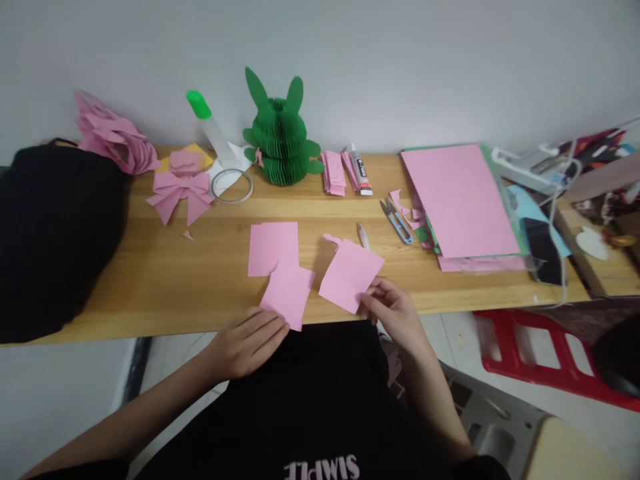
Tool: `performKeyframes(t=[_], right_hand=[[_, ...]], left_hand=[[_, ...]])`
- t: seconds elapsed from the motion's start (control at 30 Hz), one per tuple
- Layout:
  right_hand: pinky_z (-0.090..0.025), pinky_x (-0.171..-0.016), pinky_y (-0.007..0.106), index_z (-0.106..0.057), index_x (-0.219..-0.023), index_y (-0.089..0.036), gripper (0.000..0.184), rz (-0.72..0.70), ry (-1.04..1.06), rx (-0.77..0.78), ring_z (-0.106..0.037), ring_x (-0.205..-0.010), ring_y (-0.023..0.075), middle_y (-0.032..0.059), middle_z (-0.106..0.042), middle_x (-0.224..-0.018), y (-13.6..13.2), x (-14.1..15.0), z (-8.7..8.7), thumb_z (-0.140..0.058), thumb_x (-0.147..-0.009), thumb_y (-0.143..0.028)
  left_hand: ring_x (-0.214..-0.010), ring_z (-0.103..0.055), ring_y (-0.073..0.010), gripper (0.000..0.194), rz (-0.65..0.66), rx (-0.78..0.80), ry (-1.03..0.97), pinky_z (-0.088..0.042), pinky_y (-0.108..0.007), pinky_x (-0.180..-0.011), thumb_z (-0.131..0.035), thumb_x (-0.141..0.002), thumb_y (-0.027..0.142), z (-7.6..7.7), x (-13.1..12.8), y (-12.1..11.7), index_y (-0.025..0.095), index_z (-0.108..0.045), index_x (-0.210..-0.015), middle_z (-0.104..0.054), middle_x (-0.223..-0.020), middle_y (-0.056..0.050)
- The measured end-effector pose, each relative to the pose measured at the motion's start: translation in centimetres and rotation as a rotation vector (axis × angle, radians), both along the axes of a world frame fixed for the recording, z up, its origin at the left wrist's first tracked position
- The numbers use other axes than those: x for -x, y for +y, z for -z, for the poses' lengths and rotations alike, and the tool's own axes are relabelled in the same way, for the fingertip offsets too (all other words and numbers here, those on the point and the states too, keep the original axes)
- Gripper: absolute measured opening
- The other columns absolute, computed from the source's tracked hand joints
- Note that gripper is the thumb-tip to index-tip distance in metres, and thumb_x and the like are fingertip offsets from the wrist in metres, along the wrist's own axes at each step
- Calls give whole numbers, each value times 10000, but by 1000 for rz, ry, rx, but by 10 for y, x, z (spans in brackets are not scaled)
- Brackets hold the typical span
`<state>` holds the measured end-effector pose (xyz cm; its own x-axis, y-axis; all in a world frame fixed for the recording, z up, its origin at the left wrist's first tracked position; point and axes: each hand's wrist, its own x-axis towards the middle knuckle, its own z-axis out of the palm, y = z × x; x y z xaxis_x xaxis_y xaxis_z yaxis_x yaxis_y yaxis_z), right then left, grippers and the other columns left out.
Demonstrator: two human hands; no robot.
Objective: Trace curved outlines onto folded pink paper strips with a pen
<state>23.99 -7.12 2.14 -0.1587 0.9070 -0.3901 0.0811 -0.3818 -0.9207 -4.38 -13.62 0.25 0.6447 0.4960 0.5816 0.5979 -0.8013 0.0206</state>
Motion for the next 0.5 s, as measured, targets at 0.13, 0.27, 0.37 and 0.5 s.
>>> performKeyframes(t=[0.13, 0.27, 0.37, 0.5], right_hand=[[-359, -416, 203, -620, -777, -195, 300, 51, 42, 2, -478, -426, 83, -58, -560, -499, 1, 5, 1, -761, -672, -438], [-320, -407, 201, -671, -878, -182, 338, 60, 133, 22, -421, -400, 63, -84, -521, -506, 9, 18, -1, -774, -662, -420], [-298, -392, 192, -656, -1027, -213, 436, 1, 226, 14, -400, -387, 57, -115, -510, -521, 20, 30, -7, -796, -640, -357], [-301, -380, 188, -647, -1069, -234, 437, -64, 342, -19, -465, -417, 73, -75, -609, -603, 28, 40, -19, -777, -703, -435]], left_hand=[[-862, -695, -198, 256, -199, 72, -40, -566, -328, -815, -490, -943, 13, -1, 6, 23, 183, -677, -984, -743, -902, -53], [-1013, -686, -250, 319, -327, 139, -121, -571, -362, -835, -529, -929, 59, 1, -1, 47, 141, -624, -1222, -695, -1123, -146], [-1275, -572, -312, 411, -324, 197, -277, -491, -476, -1026, -608, -891, 91, -10, -15, 59, 180, -610, -1293, -605, -1345, -172], [-1081, -661, -261, 137, -206, 696, -606, -484, -440, -1020, -616, -859, 171, -36, -29, 69, 213, -747, -858, -745, -1035, -55]])
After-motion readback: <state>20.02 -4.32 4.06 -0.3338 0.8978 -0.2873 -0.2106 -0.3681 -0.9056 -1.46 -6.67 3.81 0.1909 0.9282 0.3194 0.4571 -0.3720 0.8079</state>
